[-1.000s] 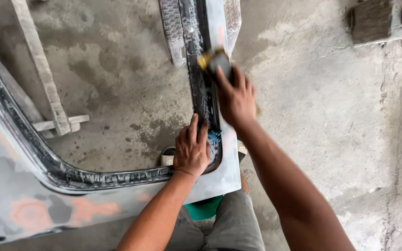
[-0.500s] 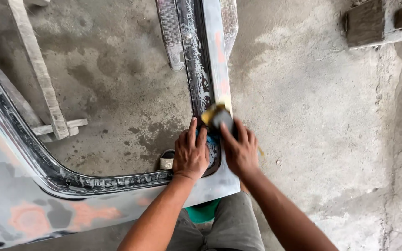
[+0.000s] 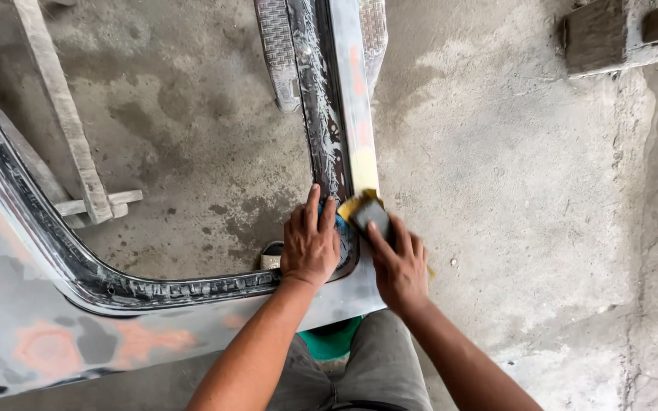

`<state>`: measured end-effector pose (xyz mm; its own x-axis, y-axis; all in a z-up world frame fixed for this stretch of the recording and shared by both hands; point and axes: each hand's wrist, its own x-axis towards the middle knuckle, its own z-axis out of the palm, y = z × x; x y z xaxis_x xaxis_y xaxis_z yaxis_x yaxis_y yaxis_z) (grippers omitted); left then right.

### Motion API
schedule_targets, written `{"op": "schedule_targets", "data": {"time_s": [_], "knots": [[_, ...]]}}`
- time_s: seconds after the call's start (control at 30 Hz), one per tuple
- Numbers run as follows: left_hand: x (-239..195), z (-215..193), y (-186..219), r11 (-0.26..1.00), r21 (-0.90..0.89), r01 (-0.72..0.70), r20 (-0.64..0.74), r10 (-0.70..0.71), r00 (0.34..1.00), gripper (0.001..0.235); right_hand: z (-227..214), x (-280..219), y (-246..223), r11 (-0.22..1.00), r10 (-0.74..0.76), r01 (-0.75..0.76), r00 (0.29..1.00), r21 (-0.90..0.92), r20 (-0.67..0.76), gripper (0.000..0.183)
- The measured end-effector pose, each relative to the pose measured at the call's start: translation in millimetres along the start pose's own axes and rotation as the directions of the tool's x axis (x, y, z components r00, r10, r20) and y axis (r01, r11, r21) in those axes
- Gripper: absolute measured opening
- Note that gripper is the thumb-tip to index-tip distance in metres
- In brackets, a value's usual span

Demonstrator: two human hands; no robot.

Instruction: The person sands the edge of a silver car door using a sanding block and a blue cloth. They repeatedly dip the cloth into a green bucket of water to wipe the surface while sanding.

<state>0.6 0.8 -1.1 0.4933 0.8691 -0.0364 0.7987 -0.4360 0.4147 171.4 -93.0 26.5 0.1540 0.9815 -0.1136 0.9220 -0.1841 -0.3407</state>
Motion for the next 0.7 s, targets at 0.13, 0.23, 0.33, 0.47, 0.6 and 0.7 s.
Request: {"op": "schedule_targets", "data": {"time_s": [0.13, 0.23, 0.33, 0.47, 0.6, 0.7], "knots": [[-1, 3, -1, 1.0, 0.021, 0.003, 0.006, -0.003, 1.0, 0.058, 7, 53, -2, 0.999, -0.029, 0.03, 0.998, 0.012, -0.063, 0.05], [-8, -2, 3, 1.0, 0.0, 0.011, 0.048, -0.011, 0.999, 0.058, 5, 153, -12, 0.995, -0.043, 0.036, 0.996, -0.094, -0.078, 0.05], [-3, -1, 2, 0.999, 0.028, -0.019, 0.003, 0.019, 1.0, 0.062, -9, 198, -19, 0.995, -0.015, 0.01, 0.998, -0.098, -0.057, 0.066], [-1, -2, 0, 1.0, -0.005, -0.007, 0.019, 0.007, 1.0, 0.062, 0, 108, -11, 0.997, -0.06, 0.056, 0.995, -0.05, -0.081, 0.059], [-3, 0, 2, 1.0, 0.01, 0.021, 0.05, -0.022, 0.998, 0.058, -1, 31, -20, 1.0, -0.008, 0.007, 0.997, -0.009, -0.071, 0.06], [-3, 3, -2, 1.0, 0.002, -0.02, -0.009, 0.02, 1.0, 0.06, 8, 57, -15, 0.998, 0.011, -0.012, 1.0, -0.058, -0.016, 0.065]]}}
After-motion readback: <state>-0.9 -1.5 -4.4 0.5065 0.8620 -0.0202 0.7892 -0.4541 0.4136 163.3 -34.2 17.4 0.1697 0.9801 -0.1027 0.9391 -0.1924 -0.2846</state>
